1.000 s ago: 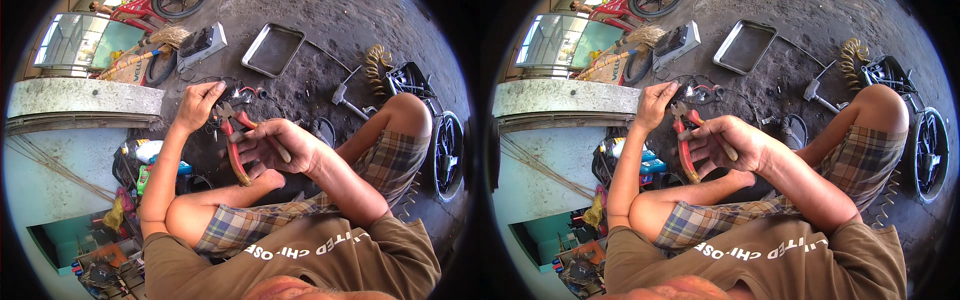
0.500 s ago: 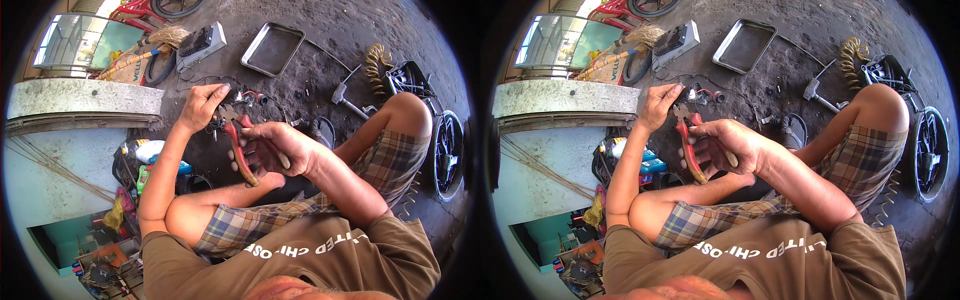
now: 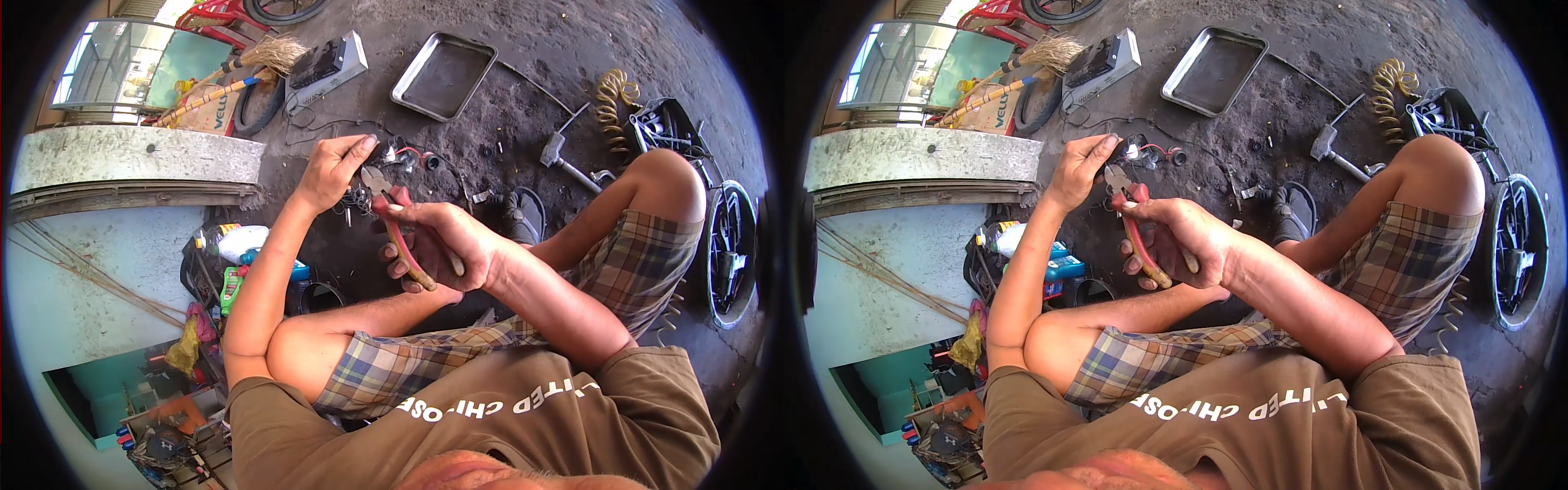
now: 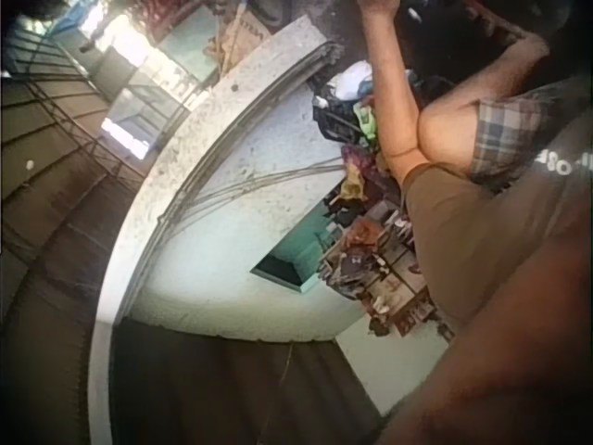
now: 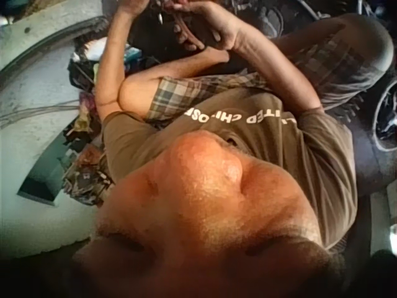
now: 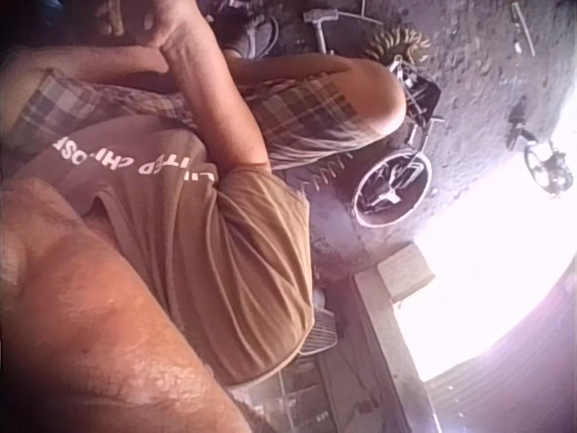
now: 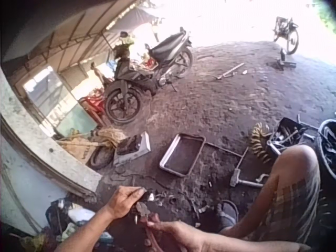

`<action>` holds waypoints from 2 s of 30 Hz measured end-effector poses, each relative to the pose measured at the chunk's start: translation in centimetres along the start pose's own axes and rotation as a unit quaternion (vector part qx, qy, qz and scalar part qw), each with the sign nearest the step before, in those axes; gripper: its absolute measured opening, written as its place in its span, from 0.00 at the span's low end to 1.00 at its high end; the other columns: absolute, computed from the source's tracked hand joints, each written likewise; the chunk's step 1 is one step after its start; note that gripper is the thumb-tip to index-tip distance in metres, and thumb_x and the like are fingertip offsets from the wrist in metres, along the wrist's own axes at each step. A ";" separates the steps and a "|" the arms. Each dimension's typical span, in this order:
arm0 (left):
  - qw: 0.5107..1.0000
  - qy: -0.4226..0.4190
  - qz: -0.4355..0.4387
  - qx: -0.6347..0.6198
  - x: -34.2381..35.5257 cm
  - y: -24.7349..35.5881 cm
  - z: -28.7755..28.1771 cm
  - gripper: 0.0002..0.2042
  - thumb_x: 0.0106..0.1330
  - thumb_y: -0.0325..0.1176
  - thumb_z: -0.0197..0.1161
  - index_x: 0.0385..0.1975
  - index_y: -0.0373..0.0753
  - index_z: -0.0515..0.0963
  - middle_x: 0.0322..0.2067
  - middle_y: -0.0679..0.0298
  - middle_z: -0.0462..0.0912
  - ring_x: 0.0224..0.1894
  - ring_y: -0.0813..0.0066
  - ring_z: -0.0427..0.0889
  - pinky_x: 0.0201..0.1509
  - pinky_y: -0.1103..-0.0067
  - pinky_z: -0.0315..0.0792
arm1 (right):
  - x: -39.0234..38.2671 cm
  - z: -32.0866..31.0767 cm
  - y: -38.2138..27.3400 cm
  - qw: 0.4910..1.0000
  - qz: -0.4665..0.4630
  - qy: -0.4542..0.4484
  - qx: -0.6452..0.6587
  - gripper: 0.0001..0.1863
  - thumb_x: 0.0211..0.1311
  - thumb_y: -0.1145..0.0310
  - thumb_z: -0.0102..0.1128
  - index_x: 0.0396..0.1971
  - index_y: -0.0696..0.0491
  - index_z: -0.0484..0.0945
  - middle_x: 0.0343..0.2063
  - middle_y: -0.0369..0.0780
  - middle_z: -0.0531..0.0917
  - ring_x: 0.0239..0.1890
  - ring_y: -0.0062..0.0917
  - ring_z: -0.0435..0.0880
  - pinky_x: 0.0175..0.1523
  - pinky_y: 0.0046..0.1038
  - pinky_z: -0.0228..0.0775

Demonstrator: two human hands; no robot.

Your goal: The person sits on the floor and uses pliers to strip the insulation from wires attached to a small black electrical component. They repeatedly grip and pull the wires to remove the outer casing, exposing the inner conductors.

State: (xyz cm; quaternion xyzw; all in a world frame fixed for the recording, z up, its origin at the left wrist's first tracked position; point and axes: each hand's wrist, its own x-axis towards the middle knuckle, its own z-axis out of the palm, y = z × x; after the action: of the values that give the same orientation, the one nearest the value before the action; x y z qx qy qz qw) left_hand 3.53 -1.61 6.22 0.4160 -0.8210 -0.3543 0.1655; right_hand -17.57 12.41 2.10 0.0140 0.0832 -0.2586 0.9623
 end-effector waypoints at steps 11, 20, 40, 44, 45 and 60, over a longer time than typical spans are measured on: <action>0.957 -0.063 -0.222 -0.175 0.3 0.2 0.5 0.17 0.81 0.45 0.57 0.45 0.35 0.81 0.23 0.74 0.74 0.19 0.89 0.66 0.20 0.84 0.59 | 1.0 -1.2 0.0 0.955 -0.076 0.171 -0.230 0.14 0.73 0.58 0.64 0.43 0.54 0.78 0.29 0.36 0.79 0.26 0.22 0.76 0.33 0.28 0.69; 0.927 -0.013 -0.252 -0.278 0.0 -0.3 -1.5 0.16 0.71 0.29 0.65 0.56 0.34 0.77 0.32 0.69 0.79 0.27 0.87 0.73 0.25 0.87 0.67 | -0.9 -0.1 -1.8 0.730 -0.120 0.246 -0.626 0.18 0.62 0.64 0.66 0.43 0.64 0.80 0.27 0.45 0.83 0.33 0.31 0.85 0.40 0.35 0.77; 0.946 0.166 -0.020 -0.279 0.3 0.7 -1.4 0.22 0.79 0.54 0.60 0.44 0.36 0.76 0.30 0.63 0.80 0.25 0.75 0.83 0.30 0.79 0.82 | -1.4 2.5 -0.8 0.943 -0.138 0.106 -0.282 0.21 0.73 0.70 0.64 0.60 0.62 0.72 0.37 0.41 0.84 0.38 0.26 0.88 0.45 0.29 0.82; 0.937 0.178 -0.031 -0.298 0.5 1.6 -0.8 0.29 0.78 0.64 0.54 0.43 0.36 0.76 0.26 0.64 0.78 0.23 0.77 0.80 0.27 0.79 0.77 | -1.0 1.9 -0.4 0.957 -0.133 0.073 -0.249 0.24 0.73 0.70 0.63 0.63 0.62 0.68 0.41 0.45 0.84 0.39 0.27 0.89 0.50 0.33 0.84; 0.936 0.186 -0.032 -0.298 0.5 1.8 -0.7 0.31 0.78 0.66 0.52 0.43 0.36 0.76 0.26 0.65 0.78 0.23 0.77 0.80 0.26 0.80 0.76 | -1.0 2.0 -0.4 0.959 -0.127 0.069 -0.245 0.24 0.73 0.70 0.63 0.63 0.62 0.68 0.43 0.45 0.84 0.39 0.27 0.88 0.51 0.35 0.84; 0.952 0.190 -0.019 -0.241 0.8 3.0 0.3 0.31 0.83 0.62 0.45 0.38 0.37 0.82 0.20 0.72 0.75 0.19 0.87 0.73 0.23 0.84 0.68 | -3.0 3.7 -1.7 0.960 -0.078 0.062 -0.263 0.21 0.72 0.71 0.61 0.60 0.62 0.70 0.46 0.47 0.83 0.47 0.36 0.88 0.45 0.45 0.89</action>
State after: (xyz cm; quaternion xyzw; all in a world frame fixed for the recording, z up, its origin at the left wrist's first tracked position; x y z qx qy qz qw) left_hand 1.19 -0.89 8.17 0.4383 -0.6567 -0.4595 0.4069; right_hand -20.47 12.14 6.23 -0.2306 0.2083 -0.3004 0.9018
